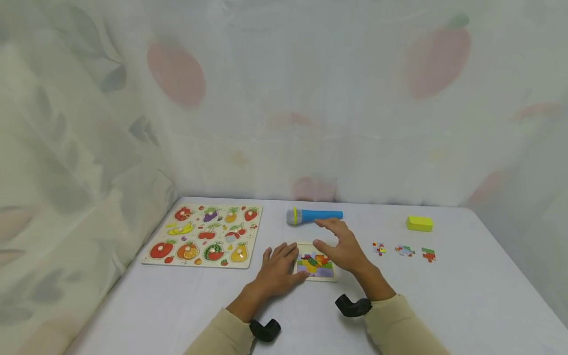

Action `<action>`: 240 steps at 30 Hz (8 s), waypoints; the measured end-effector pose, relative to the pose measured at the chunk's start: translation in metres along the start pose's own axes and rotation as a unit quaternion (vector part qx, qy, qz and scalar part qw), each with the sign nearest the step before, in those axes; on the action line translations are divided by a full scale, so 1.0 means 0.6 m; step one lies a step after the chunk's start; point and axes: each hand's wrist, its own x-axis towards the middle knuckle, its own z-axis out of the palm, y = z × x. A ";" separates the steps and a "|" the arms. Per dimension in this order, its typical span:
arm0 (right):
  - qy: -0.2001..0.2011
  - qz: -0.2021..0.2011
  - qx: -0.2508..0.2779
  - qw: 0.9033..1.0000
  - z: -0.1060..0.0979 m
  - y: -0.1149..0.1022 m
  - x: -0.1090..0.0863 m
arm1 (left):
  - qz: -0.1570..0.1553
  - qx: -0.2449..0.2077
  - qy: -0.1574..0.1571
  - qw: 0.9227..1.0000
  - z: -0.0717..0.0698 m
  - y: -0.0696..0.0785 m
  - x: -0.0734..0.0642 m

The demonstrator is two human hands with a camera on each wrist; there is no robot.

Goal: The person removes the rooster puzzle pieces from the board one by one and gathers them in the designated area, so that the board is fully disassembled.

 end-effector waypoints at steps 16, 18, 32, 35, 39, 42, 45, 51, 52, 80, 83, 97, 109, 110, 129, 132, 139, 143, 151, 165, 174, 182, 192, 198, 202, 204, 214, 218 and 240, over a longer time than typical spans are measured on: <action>-0.067 0.025 -0.015 0.997 0.066 0.043 -0.017 | 0.006 0.007 0.015 1.000 0.000 -0.001 0.001; -0.075 0.019 -0.025 0.997 0.068 0.045 -0.019 | 0.007 0.006 0.015 1.000 0.000 0.000 0.001; -0.118 0.042 -0.129 0.984 0.080 0.047 -0.021 | 0.004 0.001 0.010 1.000 -0.001 0.001 0.002; -0.122 0.043 -0.135 0.982 0.080 0.043 -0.020 | 0.003 0.001 0.009 1.000 -0.002 0.002 0.002; -0.124 0.051 -0.132 0.982 0.078 0.038 -0.020 | 0.003 0.003 0.008 1.000 -0.003 0.003 0.002; -0.123 0.059 -0.133 0.982 0.078 0.037 -0.020 | 0.003 0.003 0.008 1.000 -0.003 0.004 0.001; -0.123 0.061 -0.136 0.981 0.078 0.037 -0.019 | 0.004 0.004 0.010 1.000 -0.002 0.003 0.002; -0.118 0.049 -0.129 0.983 0.077 0.042 -0.019 | 0.004 0.001 0.012 1.000 -0.002 0.003 0.001; -0.119 0.049 -0.123 0.984 0.077 0.042 -0.019 | 0.004 0.001 0.012 1.000 -0.002 0.003 0.001; -0.079 0.046 -0.131 0.987 0.085 0.037 -0.018 | 0.003 0.001 0.014 1.000 0.002 0.000 0.003; -0.084 0.044 -0.126 0.988 0.083 0.040 -0.020 | 0.002 0.005 0.012 1.000 0.002 0.000 0.003; -0.118 0.007 -0.100 0.988 0.073 0.046 -0.024 | 0.001 0.003 0.004 1.000 0.002 0.003 0.003; -0.111 -0.030 -0.105 0.988 0.075 0.051 -0.021 | -0.001 -0.008 0.013 1.000 0.001 -0.001 0.005; -0.111 -0.033 -0.106 0.988 0.074 0.051 -0.021 | -0.003 -0.009 0.013 1.000 0.001 -0.001 0.005; -0.093 -0.027 -0.115 0.989 0.064 0.037 -0.019 | -0.002 -0.016 0.016 1.000 0.000 0.003 0.002; -0.078 -0.027 -0.092 0.992 0.047 0.031 -0.019 | -0.005 -0.015 0.014 1.000 0.002 0.005 -0.001; -0.028 -0.042 -0.022 0.999 -0.011 0.007 -0.022 | -0.005 -0.018 0.013 1.000 0.001 0.001 0.000; -0.001 -0.053 -0.026 0.998 -0.042 -0.009 -0.029 | -0.006 -0.020 0.014 1.000 -0.002 0.002 0.002; 0.035 -0.070 -0.035 0.996 -0.097 -0.032 -0.052 | -0.002 -0.020 0.014 1.000 0.004 0.001 0.002; 0.063 -0.066 -0.053 0.994 -0.176 -0.027 -0.115 | -0.009 -0.007 0.009 1.000 0.003 -0.001 0.001; 0.058 -0.065 -0.066 0.994 -0.198 0.000 -0.147 | -0.013 -0.009 0.008 1.000 0.001 0.003 0.003; 0.058 -0.053 -0.072 0.994 -0.198 0.041 -0.168 | -0.017 -0.006 0.007 1.000 -0.005 0.007 0.001; 0.028 -0.022 -0.058 0.998 -0.183 0.101 -0.196 | -0.010 -0.008 0.008 1.000 0.000 0.005 0.003; 0.022 -0.020 -0.081 0.996 -0.174 0.124 -0.203 | -0.010 -0.008 0.009 1.000 -0.001 0.006 0.002; 0.013 0.005 -0.095 0.995 -0.172 0.126 -0.206 | -0.008 -0.009 0.008 1.000 -0.002 0.005 0.001; 0.012 0.009 -0.104 0.994 -0.172 0.127 -0.205 | -0.006 -0.008 0.010 1.000 -0.002 0.004 0.002; -0.004 0.043 -0.172 0.984 -0.170 0.133 -0.206 | -0.003 -0.009 0.013 1.000 0.000 0.003 0.001; -0.014 0.067 -0.170 0.983 -0.170 0.127 -0.204 | 0.000 -0.008 0.015 1.000 0.000 0.003 0.002; 0.049 -0.001 -0.118 0.992 -0.212 -0.005 -0.139 | -0.011 -0.014 0.009 1.000 0.002 0.002 0.001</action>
